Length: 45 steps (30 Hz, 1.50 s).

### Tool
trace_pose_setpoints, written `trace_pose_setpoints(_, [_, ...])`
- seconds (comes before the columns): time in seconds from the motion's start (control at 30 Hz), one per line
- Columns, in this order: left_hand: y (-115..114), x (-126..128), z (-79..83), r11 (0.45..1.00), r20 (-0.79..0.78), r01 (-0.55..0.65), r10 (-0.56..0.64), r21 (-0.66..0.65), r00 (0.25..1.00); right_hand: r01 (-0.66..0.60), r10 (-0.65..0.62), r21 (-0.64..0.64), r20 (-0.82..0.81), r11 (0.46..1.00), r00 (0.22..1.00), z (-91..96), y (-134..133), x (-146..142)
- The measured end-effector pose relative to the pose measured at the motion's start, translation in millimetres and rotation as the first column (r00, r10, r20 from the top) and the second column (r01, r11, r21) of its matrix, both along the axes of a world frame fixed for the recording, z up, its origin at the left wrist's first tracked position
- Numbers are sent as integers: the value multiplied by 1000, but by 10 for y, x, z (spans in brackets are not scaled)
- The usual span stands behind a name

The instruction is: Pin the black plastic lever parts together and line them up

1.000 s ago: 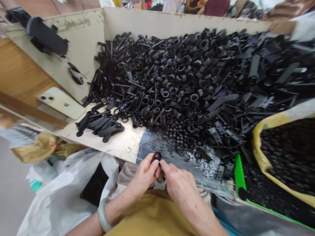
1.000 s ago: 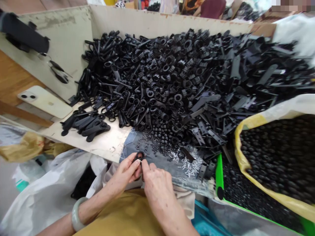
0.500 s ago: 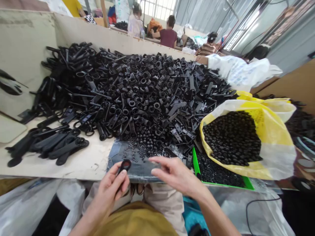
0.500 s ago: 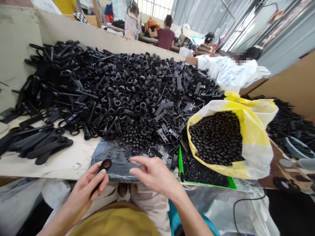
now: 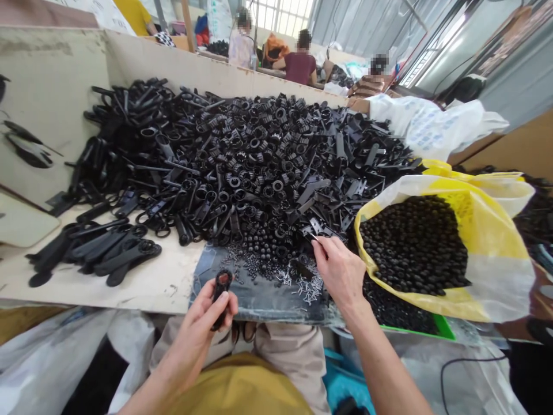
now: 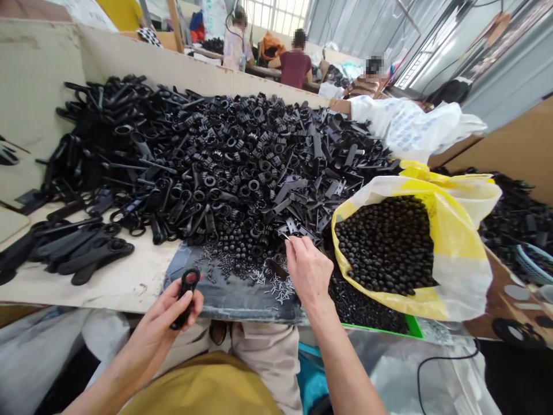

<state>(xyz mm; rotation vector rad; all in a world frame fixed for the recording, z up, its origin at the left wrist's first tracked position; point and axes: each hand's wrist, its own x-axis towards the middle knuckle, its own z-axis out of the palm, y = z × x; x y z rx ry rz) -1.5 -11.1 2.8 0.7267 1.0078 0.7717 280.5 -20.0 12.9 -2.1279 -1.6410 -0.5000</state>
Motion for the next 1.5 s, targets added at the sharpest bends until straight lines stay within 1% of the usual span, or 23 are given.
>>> trace_pose_setpoints(0.07, [1, 3, 4, 1000, 25, -8, 8, 8, 1000, -57, 68, 88, -130, 995, 989, 57, -36, -115])
trace_pose_setpoints(0.1, [1, 9, 5, 1000, 39, -9, 9, 13, 999, -101, 129, 125, -243, 987, 961, 73, -64, -209])
trace_pose_setpoints(0.13, [1, 17, 7, 1000, 56, -8, 7, 16, 998, -153, 200, 151, -384, 977, 901, 77, -99, -327])
trace_pose_setpoints(0.17, [2, 25, 10, 1000, 79, -7, 5, 16, 997, -215, 270, 165, -541, 963, 796, 66, -140, -466])
trace_pose_setpoints(0.2, [5, 32, 13, 1000, 111, -6, 5, 11, 994, -282, 310, 159, -694, 946, 650, 41, -188, -620])
trace_pose_setpoints(0.23, [9, 38, 17, 1000, 154, -9, 10, -4, 988, -348, 304, 140, -825, 927, 477, 4, -238, -780])
trace_pose_setpoints(0.27, [14, 41, 22, 999, 207, -20, 27, -34, 978, -397, 268, 135, -915, 908, 302, -41, -289, -937])
trace_pose_setpoints(0.3, [19, 42, 26, 997, 258, -38, 54, -66, 965, -422, 184, 107, -972, 900, 145, -91, -334, -1084])
trace_pose_setpoints(0.33, [24, 40, 30, 994, 301, -53, 80, -96, 950, -422, 117, 97, -993, 902, 21, -141, -371, -1214])
trace_pose_setpoints(0.37, [27, 37, 34, 990, 336, -68, 107, -124, 936, -394, 79, 99, -995, 914, -66, -187, -396, -1323])
trace_pose_setpoints(0.4, [30, 32, 37, 986, 359, -81, 130, -148, 924, -355, 59, 100, -990, 930, -126, -225, -409, -1409])
trace_pose_setpoints(0.43, [31, 28, 38, 981, 374, -92, 151, -170, 915, -310, 62, 111, -985, 944, -163, -253, -410, -1473])
trace_pose_setpoints(0.47, [31, 24, 39, 976, 384, -103, 171, -192, 907, -271, 75, 123, -980, 955, -182, -270, -401, -1518])
trace_pose_setpoints(0.53, [30, 19, 39, 967, 401, -116, 201, -226, 894, -229, 97, 140, -977, 963, -191, -277, -367, -1565])
trace_pose_setpoints(0.63, [29, 22, 37, 966, 421, -122, 210, -227, 882, -220, 101, 138, -981, 966, -168, -269, -314, -1590])
trace_pose_setpoints(0.73, [17, 29, 22, 973, 400, -133, 201, -191, 894, -204, 112, 138, -985, 969, -135, -292, -283, -1611])
trace_pose_setpoints(0.8, [2, 33, -2, 979, 370, -134, 183, -155, 911, -189, 117, 140, -985, 972, -130, -319, -274, -1629])
trace_pose_setpoints(0.97, [-32, 51, -68, 990, 322, -96, 124, -102, 939, -180, 105, 135, -980, 974, -168, -342, -270, -1663])
trace_pose_setpoints(1.17, [-32, 69, -55, 991, 306, -81, 111, -109, 945, -143, 104, 129, -979, 981, -174, -324, -277, -1671])
trace_pose_setpoints(1.27, [-46, 73, -83, 991, 287, -74, 103, -112, 952, -121, 104, 126, -979, 985, -177, -335, -282, -1675])
trace_pose_setpoints(1.33, [-67, 74, -135, 993, 247, -71, 93, -96, 965, -105, 110, 130, -978, 986, -180, -346, -283, -1684])
trace_pose_setpoints(1.43, [-99, 72, -207, 998, 113, -68, 68, -3, 991, -99, 107, 126, -978, 987, -178, -355, -285, -1688])
trace_pose_setpoints(1.5, [-109, 66, -221, 995, 6, -39, 39, 87, 999, -117, 121, 137, -983, 984, -135, -338, -287, -1663])
